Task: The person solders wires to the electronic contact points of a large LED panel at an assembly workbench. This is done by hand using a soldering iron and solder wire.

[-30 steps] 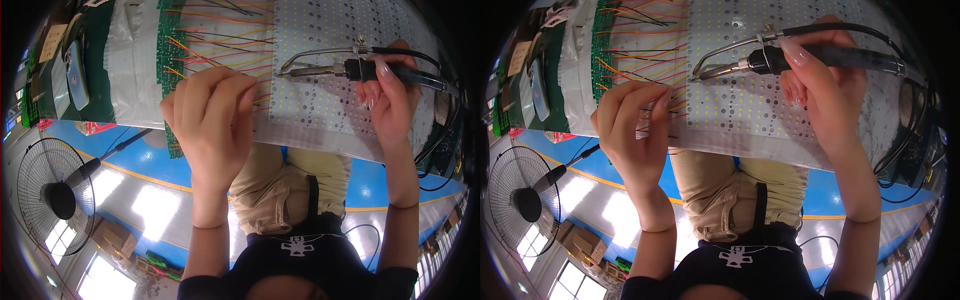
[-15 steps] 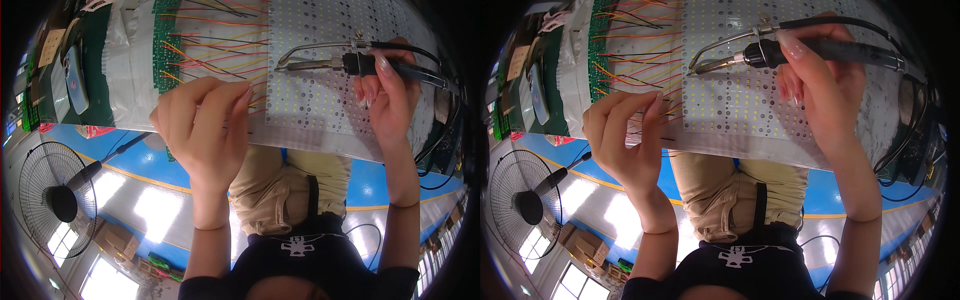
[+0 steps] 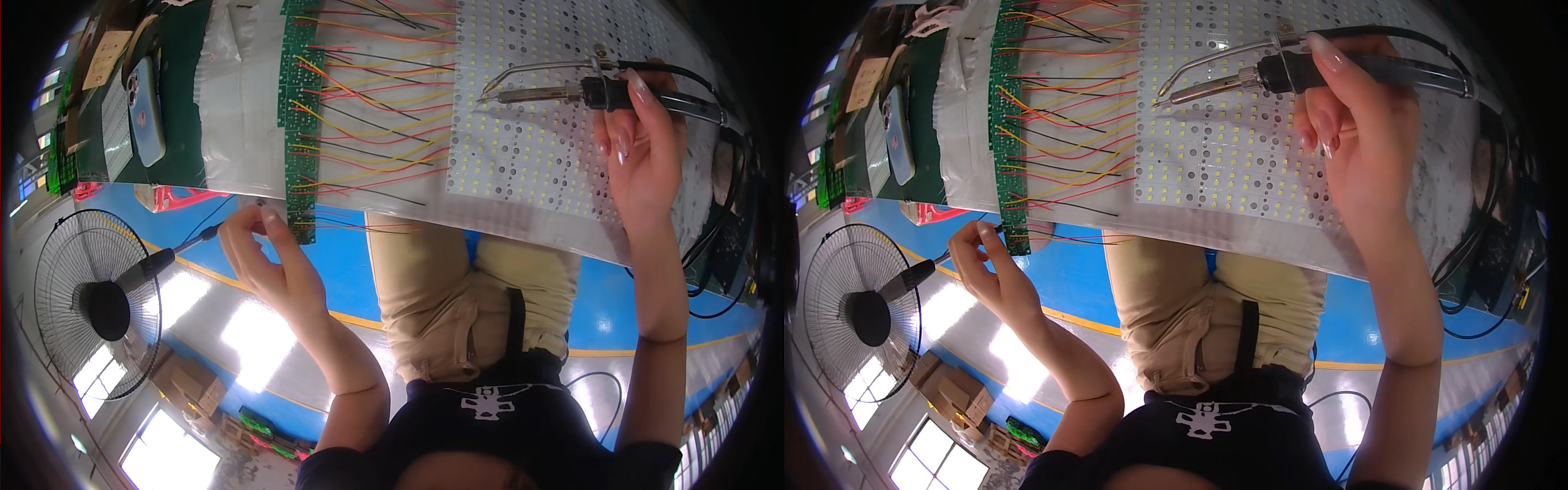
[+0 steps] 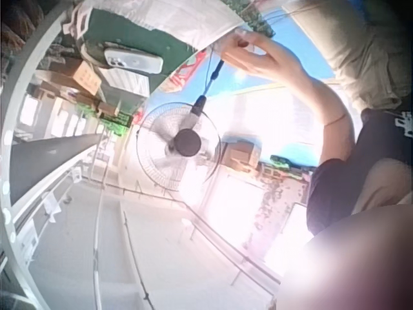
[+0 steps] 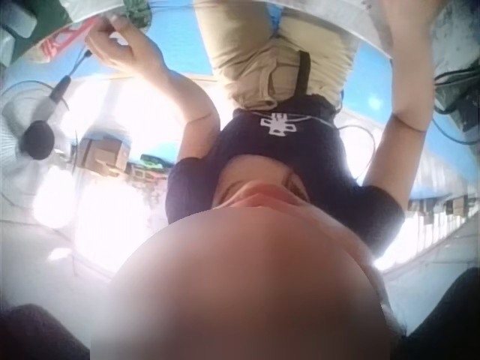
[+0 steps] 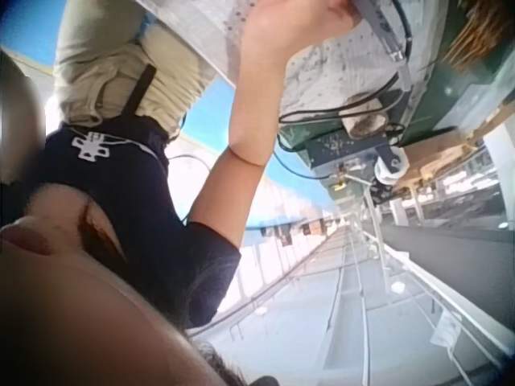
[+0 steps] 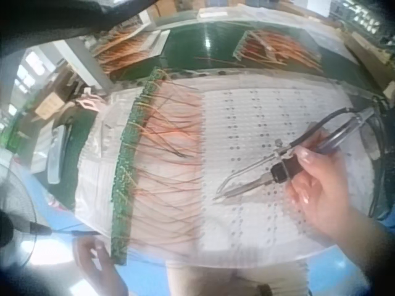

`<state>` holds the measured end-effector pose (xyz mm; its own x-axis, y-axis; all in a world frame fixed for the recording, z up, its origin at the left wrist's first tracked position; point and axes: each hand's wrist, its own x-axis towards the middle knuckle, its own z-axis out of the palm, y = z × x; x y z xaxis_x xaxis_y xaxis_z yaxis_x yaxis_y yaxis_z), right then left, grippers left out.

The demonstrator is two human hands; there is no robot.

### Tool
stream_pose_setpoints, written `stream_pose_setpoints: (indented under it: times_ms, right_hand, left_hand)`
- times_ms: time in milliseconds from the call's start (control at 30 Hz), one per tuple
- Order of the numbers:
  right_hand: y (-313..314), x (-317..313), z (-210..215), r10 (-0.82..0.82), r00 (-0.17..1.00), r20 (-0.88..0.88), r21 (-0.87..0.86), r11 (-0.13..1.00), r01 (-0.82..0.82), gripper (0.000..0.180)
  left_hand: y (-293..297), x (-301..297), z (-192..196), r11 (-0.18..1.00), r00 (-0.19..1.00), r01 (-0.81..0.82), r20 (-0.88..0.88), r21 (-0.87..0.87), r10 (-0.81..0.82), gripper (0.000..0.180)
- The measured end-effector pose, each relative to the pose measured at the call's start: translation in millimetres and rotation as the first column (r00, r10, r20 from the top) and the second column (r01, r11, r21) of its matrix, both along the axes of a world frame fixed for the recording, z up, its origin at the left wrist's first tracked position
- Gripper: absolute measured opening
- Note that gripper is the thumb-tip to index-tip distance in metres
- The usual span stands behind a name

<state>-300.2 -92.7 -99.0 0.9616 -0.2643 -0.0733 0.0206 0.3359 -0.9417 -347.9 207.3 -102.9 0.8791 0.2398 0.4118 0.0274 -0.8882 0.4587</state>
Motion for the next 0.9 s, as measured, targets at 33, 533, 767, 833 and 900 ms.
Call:
stream_pose_setpoints:
  times_ms: [33,533,767,833,900]
  right_hand:
    - [0,1,-2,-0.003,1.000,0.002,-0.004,1.000,0.003,0.017]
    - [-14,3,-18,0.130,0.985,0.116,0.016,0.991,-0.132,0.021]
    - [-8,3,-14,0.107,0.990,0.092,0.029,0.994,-0.110,0.017]
    - [-9,3,-14,0.106,0.990,0.095,0.025,0.994,-0.109,0.017]
    - [-9,2,-14,0.106,0.990,0.097,0.022,0.994,-0.108,0.016]
  left_hand:
    - [5,-2,-4,1.000,1.000,-0.008,0.005,0.009,0.008,0.010]
    - [15,-24,-9,0.947,0.952,0.295,0.043,0.130,-0.302,0.020]
    - [10,-20,-10,0.940,0.955,0.274,0.060,0.203,-0.291,0.025]
    - [8,-19,-11,0.934,0.950,0.286,0.062,0.212,-0.305,0.025]
    - [7,-18,-13,0.926,0.947,0.292,0.063,0.240,-0.315,0.027]
